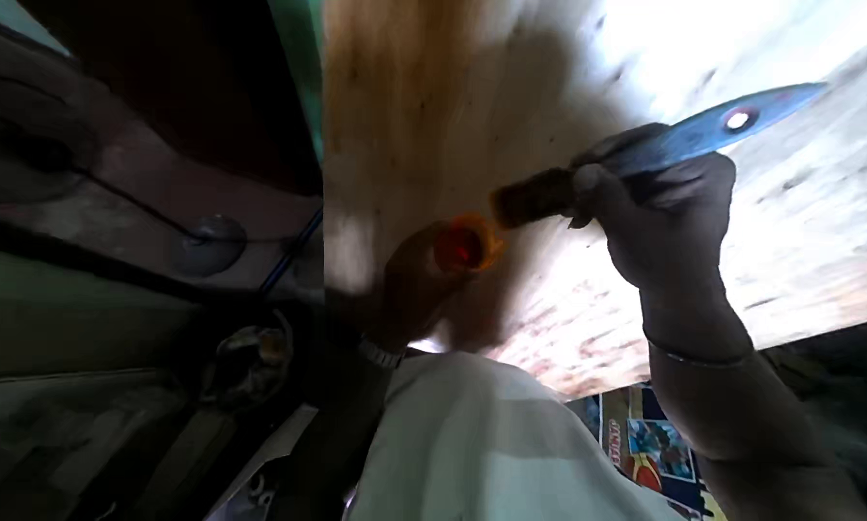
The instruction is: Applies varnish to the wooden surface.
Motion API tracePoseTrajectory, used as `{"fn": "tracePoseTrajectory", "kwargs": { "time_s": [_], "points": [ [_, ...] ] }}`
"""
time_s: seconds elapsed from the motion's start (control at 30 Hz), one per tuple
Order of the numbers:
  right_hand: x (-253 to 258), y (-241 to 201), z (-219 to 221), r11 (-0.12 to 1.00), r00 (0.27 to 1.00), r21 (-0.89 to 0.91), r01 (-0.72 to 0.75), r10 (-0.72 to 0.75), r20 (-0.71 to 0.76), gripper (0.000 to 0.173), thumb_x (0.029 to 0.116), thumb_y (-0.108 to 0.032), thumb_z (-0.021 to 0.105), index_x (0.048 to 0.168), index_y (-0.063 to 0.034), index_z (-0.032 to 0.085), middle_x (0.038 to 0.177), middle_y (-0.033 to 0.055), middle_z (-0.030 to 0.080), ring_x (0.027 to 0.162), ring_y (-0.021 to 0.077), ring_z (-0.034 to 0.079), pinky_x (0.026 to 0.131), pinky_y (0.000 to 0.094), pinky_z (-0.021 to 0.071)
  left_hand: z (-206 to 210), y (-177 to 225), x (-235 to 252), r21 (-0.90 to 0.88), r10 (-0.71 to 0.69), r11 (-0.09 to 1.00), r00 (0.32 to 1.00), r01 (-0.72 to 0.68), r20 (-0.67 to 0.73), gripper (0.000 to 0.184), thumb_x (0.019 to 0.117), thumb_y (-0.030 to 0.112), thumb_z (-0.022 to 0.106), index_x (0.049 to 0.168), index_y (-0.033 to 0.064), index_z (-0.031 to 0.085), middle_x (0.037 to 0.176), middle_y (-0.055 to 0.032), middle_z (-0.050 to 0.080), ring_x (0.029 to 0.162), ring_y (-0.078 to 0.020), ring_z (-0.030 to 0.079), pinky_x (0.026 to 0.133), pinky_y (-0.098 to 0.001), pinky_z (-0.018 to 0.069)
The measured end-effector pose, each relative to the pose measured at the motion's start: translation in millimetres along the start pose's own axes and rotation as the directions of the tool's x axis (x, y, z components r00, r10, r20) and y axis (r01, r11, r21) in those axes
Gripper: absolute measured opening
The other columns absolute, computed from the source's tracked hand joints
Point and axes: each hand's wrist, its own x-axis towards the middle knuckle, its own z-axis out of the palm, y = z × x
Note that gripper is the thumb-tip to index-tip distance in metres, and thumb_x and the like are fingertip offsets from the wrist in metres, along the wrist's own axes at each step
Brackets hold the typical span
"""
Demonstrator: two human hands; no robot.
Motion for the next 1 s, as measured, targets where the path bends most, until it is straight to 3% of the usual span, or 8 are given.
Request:
{"fn": "tracePoseTrajectory", "kwargs": {
  "time_s": [0.1, 0.27, 0.53, 0.8, 1.0],
  "points": [
    [-34.0, -6.6, -10.0, 0.99, 0.995, -0.105, -0.099, 0.1, 0.005, 0.01, 0.0958, -0.01, 0.07, 0.104, -0.0041, 0.069, 0.087, -0.0011, 0.072, 0.066, 0.0063, 0.067, 0.058, 0.022, 0.0595, 23.9, 19.1, -2.2, -0.037, 0.107, 0.994, 0.994, -0.106, 0.035, 0.078, 0.0724, 0.034, 0.093, 0.139, 0.0102, 0.06, 0.125, -0.0092, 0.068, 0.105, -0.0172, 0.068, 0.089, -0.0372, 0.0585],
    [-63.3, -10.1, -29.8, 0.917, 0.973, -0.331, -0.225, 0.226, -0.035, 0.01, 0.0961, -0.017, 0.071, 0.103, -0.009, 0.07, 0.079, -0.0047, 0.069, 0.06, 0.0006, 0.062, 0.051, 0.0162, 0.0522, 52.2, 37.1, -1.6, -0.112, 0.214, 0.973, 0.971, -0.202, 0.109, 0.078, 0.0714, 0.038, 0.093, 0.136, 0.0066, 0.062, 0.127, -0.0097, 0.068, 0.112, -0.0171, 0.067, 0.095, -0.0353, 0.0568],
    [-83.0, -21.5, -43.1, 0.838, 0.921, -0.383, -0.39, 0.362, -0.144, 0.009, 0.0965, -0.016, 0.071, 0.102, -0.0088, 0.069, 0.073, -0.0022, 0.066, 0.052, 0.0045, 0.058, 0.043, 0.0194, 0.0494, 72.5, 37.2, 10.3, -0.262, 0.375, 0.91, 0.907, -0.321, 0.192, 0.076, 0.0717, 0.032, 0.093, 0.136, 0.0049, 0.062, 0.13, -0.0078, 0.068, 0.119, -0.0149, 0.064, 0.103, -0.0324, 0.0536],
    [-76.9, -22.0, -31.8, 0.777, 0.892, -0.44, -0.45, 0.414, -0.182, 0.009, 0.0947, -0.016, 0.073, 0.101, -0.0099, 0.07, 0.072, -0.0034, 0.066, 0.052, 0.0041, 0.058, 0.043, 0.0207, 0.0494, 70.2, 27.6, 22.1, -0.328, 0.366, 0.906, 0.884, -0.268, 0.291, 0.079, 0.0704, 0.034, 0.094, 0.138, 0.0113, 0.062, 0.133, -0.0027, 0.066, 0.121, -0.0116, 0.063, 0.1, -0.0319, 0.0549],
    [-64.6, -16.1, -15.6, 0.779, 0.904, -0.46, -0.426, 0.388, -0.181, 0.008, 0.0946, -0.016, 0.073, 0.1, -0.0108, 0.071, 0.077, -0.0046, 0.069, 0.058, 0.0023, 0.061, 0.05, 0.0198, 0.0526, 53.4, 20.1, 30.1, -0.323, 0.372, 0.904, 0.885, -0.279, 0.279, 0.077, 0.0721, 0.034, 0.092, 0.138, 0.0085, 0.062, 0.132, -0.0059, 0.067, 0.119, -0.0131, 0.064, 0.1, -0.032, 0.0542]
  ]
}}
